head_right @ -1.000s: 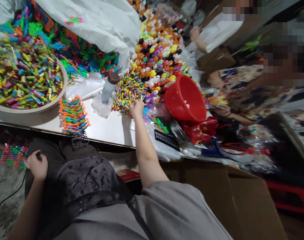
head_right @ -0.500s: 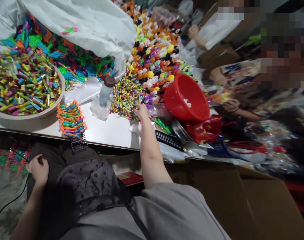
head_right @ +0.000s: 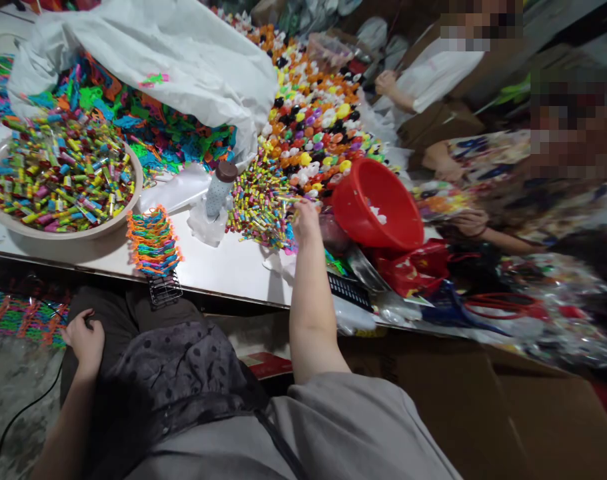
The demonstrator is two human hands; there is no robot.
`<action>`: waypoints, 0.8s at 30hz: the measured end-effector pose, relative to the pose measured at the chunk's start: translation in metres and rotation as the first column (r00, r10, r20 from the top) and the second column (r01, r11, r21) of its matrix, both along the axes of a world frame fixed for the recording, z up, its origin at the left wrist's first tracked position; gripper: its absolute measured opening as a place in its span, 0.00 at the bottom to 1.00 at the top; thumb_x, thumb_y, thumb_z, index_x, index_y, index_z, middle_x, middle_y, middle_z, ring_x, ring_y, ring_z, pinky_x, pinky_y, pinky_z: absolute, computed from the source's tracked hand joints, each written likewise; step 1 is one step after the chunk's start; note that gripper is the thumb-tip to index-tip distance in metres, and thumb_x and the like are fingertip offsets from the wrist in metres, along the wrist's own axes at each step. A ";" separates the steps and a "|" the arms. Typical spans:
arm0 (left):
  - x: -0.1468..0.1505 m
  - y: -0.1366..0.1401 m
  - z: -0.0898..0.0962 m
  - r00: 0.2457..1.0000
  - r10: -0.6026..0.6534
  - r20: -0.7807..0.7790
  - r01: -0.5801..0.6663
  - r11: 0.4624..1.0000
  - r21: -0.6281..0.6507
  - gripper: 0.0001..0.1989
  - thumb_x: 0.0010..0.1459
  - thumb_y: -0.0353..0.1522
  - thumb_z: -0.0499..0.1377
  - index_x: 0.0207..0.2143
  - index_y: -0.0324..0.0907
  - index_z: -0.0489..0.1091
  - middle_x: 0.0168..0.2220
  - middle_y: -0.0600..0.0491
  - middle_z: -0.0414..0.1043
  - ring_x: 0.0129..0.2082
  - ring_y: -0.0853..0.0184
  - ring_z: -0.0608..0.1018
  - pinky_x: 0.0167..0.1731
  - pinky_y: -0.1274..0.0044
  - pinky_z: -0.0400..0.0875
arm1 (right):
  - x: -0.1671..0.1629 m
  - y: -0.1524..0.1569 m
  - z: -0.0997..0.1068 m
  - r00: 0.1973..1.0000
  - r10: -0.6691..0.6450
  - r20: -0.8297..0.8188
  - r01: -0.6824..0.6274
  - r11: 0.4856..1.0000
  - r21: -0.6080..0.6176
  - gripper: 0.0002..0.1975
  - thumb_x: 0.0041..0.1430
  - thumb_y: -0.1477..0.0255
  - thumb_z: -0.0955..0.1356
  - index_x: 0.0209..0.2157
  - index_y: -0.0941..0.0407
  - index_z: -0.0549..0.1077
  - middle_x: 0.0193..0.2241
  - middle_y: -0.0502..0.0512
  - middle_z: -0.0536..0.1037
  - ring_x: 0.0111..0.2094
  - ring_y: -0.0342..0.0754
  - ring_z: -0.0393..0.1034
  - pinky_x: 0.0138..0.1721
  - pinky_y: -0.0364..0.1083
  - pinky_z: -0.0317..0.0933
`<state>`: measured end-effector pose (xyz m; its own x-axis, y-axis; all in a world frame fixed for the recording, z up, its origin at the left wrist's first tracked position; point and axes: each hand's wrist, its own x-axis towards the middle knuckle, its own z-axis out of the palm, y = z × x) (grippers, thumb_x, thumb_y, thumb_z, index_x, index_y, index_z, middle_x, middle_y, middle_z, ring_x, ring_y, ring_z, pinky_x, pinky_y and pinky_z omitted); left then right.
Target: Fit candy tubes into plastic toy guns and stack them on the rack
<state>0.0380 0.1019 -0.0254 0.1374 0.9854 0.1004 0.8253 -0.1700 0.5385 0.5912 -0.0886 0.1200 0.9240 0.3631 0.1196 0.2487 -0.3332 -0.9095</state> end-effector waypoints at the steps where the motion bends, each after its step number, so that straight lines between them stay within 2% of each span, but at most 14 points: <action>1: 0.000 0.001 0.000 1.000 -0.003 0.006 0.003 1.000 -0.002 0.15 0.54 0.29 0.50 0.44 0.40 0.69 0.43 0.45 0.72 0.51 0.54 0.70 0.60 0.51 0.47 | -0.003 0.001 0.015 0.996 0.019 -0.087 -0.007 0.991 0.135 0.09 0.53 0.66 0.55 0.33 0.54 0.59 0.33 0.55 0.69 0.32 0.44 0.65 0.32 0.42 0.59; 5: 0.002 0.001 0.002 0.999 -0.014 0.034 0.014 1.000 -0.020 0.15 0.53 0.28 0.50 0.43 0.41 0.70 0.43 0.45 0.73 0.51 0.55 0.70 0.60 0.52 0.47 | -0.014 0.020 0.079 0.955 0.157 -0.253 -0.043 0.914 0.403 0.08 0.53 0.66 0.51 0.29 0.53 0.55 0.32 0.55 0.68 0.32 0.42 0.65 0.30 0.41 0.57; 8: 0.001 0.000 0.003 0.998 -0.017 0.055 0.019 0.999 -0.029 0.15 0.53 0.28 0.50 0.42 0.41 0.70 0.44 0.44 0.73 0.52 0.55 0.70 0.61 0.53 0.47 | -0.022 0.055 0.118 0.864 0.358 -0.353 -0.100 0.811 0.576 0.04 0.51 0.68 0.54 0.27 0.53 0.55 0.25 0.49 0.63 0.25 0.40 0.59 0.26 0.40 0.52; 9: 0.001 -0.001 0.002 0.998 -0.013 0.061 0.015 0.999 -0.031 0.15 0.53 0.28 0.50 0.42 0.41 0.70 0.44 0.44 0.73 0.52 0.55 0.70 0.61 0.54 0.46 | -0.025 0.072 0.127 0.822 0.427 -0.377 -0.139 0.793 0.594 0.03 0.50 0.69 0.56 0.27 0.53 0.56 0.23 0.48 0.60 0.24 0.39 0.57 0.26 0.39 0.51; 11: -0.001 -0.002 0.001 0.997 -0.001 0.073 0.003 0.999 -0.033 0.15 0.53 0.29 0.50 0.42 0.40 0.70 0.44 0.44 0.73 0.52 0.55 0.70 0.62 0.54 0.45 | -0.033 0.112 0.140 0.775 0.498 -0.390 -0.247 0.806 0.538 0.02 0.51 0.70 0.58 0.27 0.54 0.58 0.20 0.45 0.56 0.21 0.38 0.52 0.25 0.39 0.50; 13: -0.002 -0.002 -0.003 0.997 0.005 0.081 -0.003 0.999 -0.034 0.15 0.53 0.29 0.49 0.41 0.40 0.69 0.44 0.44 0.73 0.52 0.55 0.70 0.62 0.54 0.45 | -0.041 0.159 0.143 0.790 0.493 -0.364 -0.353 0.852 0.387 0.03 0.53 0.70 0.59 0.27 0.54 0.58 0.18 0.43 0.51 0.19 0.38 0.47 0.24 0.39 0.49; 14: -0.003 -0.002 -0.005 0.996 0.005 0.084 -0.003 1.000 -0.031 0.15 0.53 0.29 0.49 0.41 0.40 0.69 0.44 0.44 0.73 0.52 0.56 0.70 0.62 0.55 0.46 | -0.044 0.183 0.140 0.825 0.461 -0.327 -0.389 0.883 0.262 0.04 0.54 0.70 0.60 0.26 0.54 0.58 0.17 0.42 0.49 0.19 0.39 0.45 0.23 0.39 0.49; 16: -0.003 -0.001 -0.010 0.996 0.004 0.085 -0.002 1.000 -0.019 0.14 0.54 0.30 0.49 0.41 0.41 0.69 0.44 0.45 0.73 0.52 0.56 0.71 0.62 0.55 0.46 | -0.049 0.231 0.127 0.912 0.382 -0.148 -0.401 0.906 -0.132 0.06 0.56 0.69 0.61 0.26 0.54 0.59 0.16 0.42 0.50 0.18 0.39 0.47 0.24 0.39 0.51; 17: -0.003 0.000 -0.012 0.996 0.003 0.084 -0.002 1.000 -0.010 0.14 0.54 0.30 0.49 0.41 0.41 0.69 0.43 0.45 0.74 0.51 0.56 0.71 0.62 0.56 0.46 | -0.050 0.254 0.118 0.929 0.370 -0.013 -0.347 0.858 -0.378 0.07 0.57 0.68 0.62 0.27 0.54 0.61 0.16 0.43 0.53 0.20 0.39 0.52 0.26 0.40 0.55; 18: -0.003 0.000 -0.014 0.997 0.000 0.081 -0.001 1.000 0.001 0.14 0.54 0.31 0.49 0.41 0.41 0.69 0.42 0.45 0.74 0.51 0.57 0.72 0.62 0.56 0.47 | -0.050 0.275 0.107 0.914 0.389 0.113 -0.254 0.767 -0.589 0.08 0.57 0.67 0.64 0.28 0.56 0.64 0.18 0.45 0.59 0.23 0.40 0.58 0.30 0.40 0.58; 19: -0.002 0.001 -0.015 0.997 -0.005 0.077 0.004 1.000 0.012 0.14 0.54 0.31 0.49 0.41 0.41 0.70 0.42 0.45 0.74 0.50 0.57 0.72 0.62 0.56 0.47 | -0.049 0.293 0.096 0.883 0.423 0.204 -0.150 0.666 -0.731 0.09 0.56 0.66 0.66 0.29 0.57 0.66 0.22 0.49 0.66 0.28 0.41 0.64 0.35 0.42 0.61; 20: -0.002 0.002 -0.016 0.997 -0.012 0.071 0.011 1.000 0.021 0.14 0.54 0.31 0.49 0.40 0.41 0.70 0.41 0.45 0.74 0.49 0.57 0.72 0.62 0.57 0.48 | -0.047 0.310 0.084 0.854 0.454 0.254 -0.066 0.579 -0.813 0.11 0.54 0.66 0.68 0.31 0.60 0.68 0.27 0.53 0.71 0.34 0.45 0.67 0.40 0.44 0.62; 21: -0.002 0.003 -0.016 0.998 -0.023 0.063 0.021 0.999 0.026 0.14 0.55 0.32 0.49 0.40 0.41 0.70 0.41 0.45 0.74 0.49 0.57 0.73 0.61 0.57 0.49 | -0.046 0.325 0.072 0.838 0.472 0.273 -0.016 0.522 -0.853 0.13 0.51 0.65 0.70 0.33 0.62 0.70 0.33 0.58 0.74 0.39 0.49 0.69 0.44 0.47 0.62; 24: -0.003 0.005 -0.013 0.996 -0.082 0.029 0.082 0.997 0.010 0.13 0.54 0.31 0.49 0.39 0.41 0.69 0.40 0.45 0.75 0.48 0.56 0.74 0.60 0.58 0.53 | -0.040 0.359 0.040 0.848 0.445 0.287 0.048 0.476 -0.878 0.24 0.46 0.63 0.74 0.40 0.66 0.73 0.43 0.70 0.74 0.48 0.59 0.69 0.49 0.53 0.62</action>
